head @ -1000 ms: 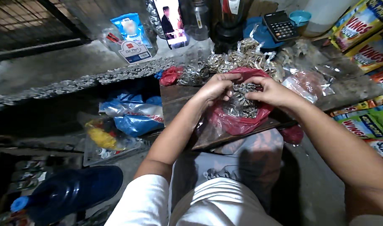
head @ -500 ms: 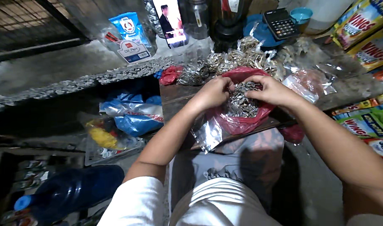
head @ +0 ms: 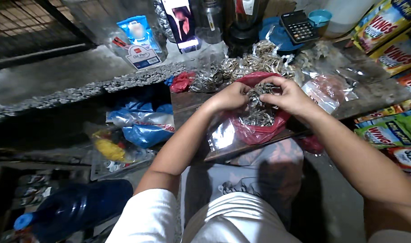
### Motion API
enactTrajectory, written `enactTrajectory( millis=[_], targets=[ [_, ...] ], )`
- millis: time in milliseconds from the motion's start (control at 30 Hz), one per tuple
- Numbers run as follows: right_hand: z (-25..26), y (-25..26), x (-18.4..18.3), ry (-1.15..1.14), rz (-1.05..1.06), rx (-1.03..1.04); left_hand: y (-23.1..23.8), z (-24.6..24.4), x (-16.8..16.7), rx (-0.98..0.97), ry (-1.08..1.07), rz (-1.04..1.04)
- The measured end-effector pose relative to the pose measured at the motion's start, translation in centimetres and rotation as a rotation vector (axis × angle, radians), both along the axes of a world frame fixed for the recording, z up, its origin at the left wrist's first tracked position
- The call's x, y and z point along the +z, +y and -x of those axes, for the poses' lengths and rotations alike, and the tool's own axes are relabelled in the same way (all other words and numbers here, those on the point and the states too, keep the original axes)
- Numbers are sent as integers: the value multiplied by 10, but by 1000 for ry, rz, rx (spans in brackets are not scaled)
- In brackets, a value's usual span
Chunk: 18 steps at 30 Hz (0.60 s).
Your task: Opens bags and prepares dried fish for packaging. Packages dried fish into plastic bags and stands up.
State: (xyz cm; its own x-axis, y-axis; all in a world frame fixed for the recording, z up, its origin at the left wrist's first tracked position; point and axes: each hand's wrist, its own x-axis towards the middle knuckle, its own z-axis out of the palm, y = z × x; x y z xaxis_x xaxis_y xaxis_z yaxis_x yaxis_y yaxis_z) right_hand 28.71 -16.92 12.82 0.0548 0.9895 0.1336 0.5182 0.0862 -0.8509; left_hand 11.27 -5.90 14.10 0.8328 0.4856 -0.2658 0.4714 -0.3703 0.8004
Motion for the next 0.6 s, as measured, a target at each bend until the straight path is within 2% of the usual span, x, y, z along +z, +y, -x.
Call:
enactTrajectory(
  millis=[133,267,433,600],
  targets=[
    [0,1,-11,117,46,-23,2,-3,-6,35,-100,255],
    [-1,0,-11,109,133,13,2,-2,-6,85,-173,340],
    [-3,7,-1,-42,221,91,5,-2,-3,100,-189,344],
    [-5,17,16,-304,325,174,5,-2,-4,112,-175,304]
  ],
)
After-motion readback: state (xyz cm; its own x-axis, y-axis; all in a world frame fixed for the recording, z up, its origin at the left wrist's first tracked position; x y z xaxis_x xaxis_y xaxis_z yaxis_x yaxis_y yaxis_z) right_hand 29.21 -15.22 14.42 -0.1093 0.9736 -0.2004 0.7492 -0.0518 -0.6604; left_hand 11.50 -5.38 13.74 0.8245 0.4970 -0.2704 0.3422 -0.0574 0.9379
